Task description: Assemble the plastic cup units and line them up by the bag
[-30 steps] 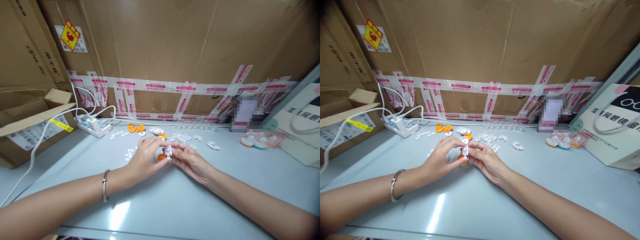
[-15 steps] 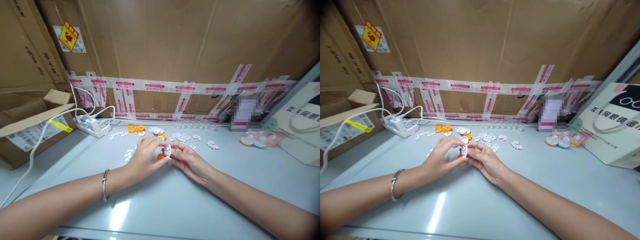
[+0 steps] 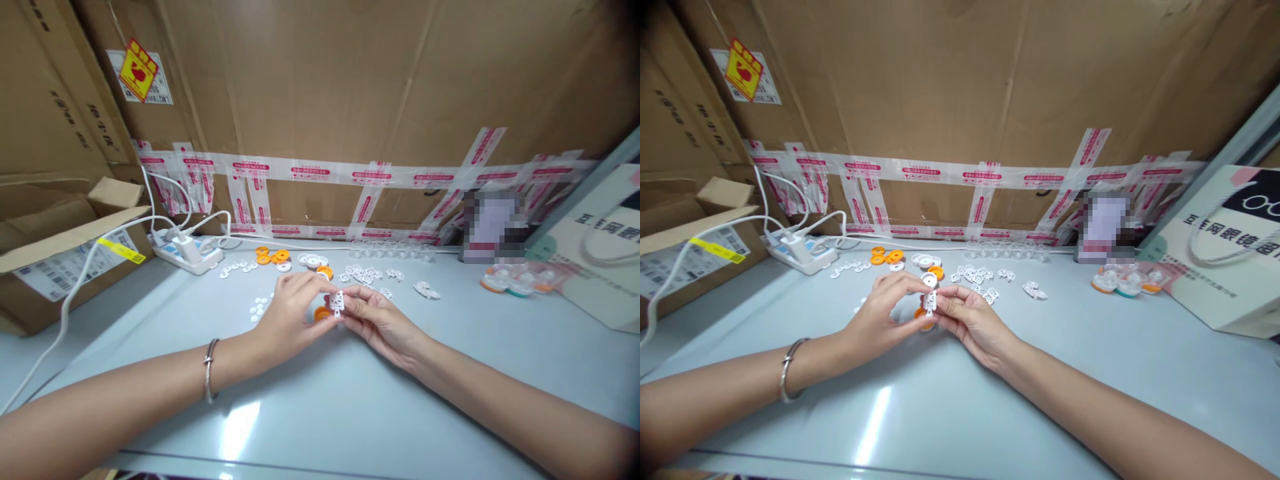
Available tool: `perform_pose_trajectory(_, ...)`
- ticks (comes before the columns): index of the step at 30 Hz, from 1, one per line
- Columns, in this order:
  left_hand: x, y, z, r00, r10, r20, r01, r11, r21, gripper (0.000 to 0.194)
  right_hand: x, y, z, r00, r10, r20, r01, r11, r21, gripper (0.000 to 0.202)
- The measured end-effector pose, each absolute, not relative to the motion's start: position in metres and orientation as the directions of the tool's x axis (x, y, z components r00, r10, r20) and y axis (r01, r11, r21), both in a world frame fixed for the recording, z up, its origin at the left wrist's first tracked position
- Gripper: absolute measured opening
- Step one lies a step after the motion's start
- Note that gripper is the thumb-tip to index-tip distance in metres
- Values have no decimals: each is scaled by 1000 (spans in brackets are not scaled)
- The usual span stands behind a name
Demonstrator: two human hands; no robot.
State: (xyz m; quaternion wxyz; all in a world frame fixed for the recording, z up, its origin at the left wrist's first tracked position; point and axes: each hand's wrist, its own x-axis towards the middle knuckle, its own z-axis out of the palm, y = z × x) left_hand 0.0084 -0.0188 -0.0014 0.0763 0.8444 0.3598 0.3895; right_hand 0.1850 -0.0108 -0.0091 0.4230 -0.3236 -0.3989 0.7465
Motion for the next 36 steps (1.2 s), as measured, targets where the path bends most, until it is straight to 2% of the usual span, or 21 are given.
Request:
perform_pose_trajectory(8, 13, -20, -6, 426, 676, 601, 559, -719, 413, 19, 180, -17, -4, -407, 908, -98, -339, -250, -907, 18)
perform_pose_trajectory(11, 8, -17, -1, 453, 687, 568, 551, -717, 427, 26, 181, -16, -4, -378, 922, -86, -298, -209, -931, 25)
perform_pose_trajectory(14, -3, -10, 8, 527, 704, 477, 538, -710, 455, 43, 184, -11, -7, -310, 950, -24, -234, -100, -967, 31)
perform_pose_trajectory(17, -12, -5, 12, 601, 730, 326, 557, -675, 483, 51, 186, -6, -11, -248, 966, 67, -131, 36, -991, 25)
perform_pose_trajectory(21, -11, -3, 5, 623, 755, 207, 598, -629, 497, 41, 183, -6, -13, -267, 956, 119, -22, 117, -993, 24)
perform_pose_trajectory(26, -6, -4, -4, 601, 771, 211, 607, -612, 507, 24, 179, -9, -15, -343, 928, 148, 56, 177, -983, 22)
perform_pose_trajectory(36, -5, -4, -5, 582, 789, 197, 600, -580, 550, 22, 182, -9, -19, -419, 867, 268, 191, 373, -908, 14)
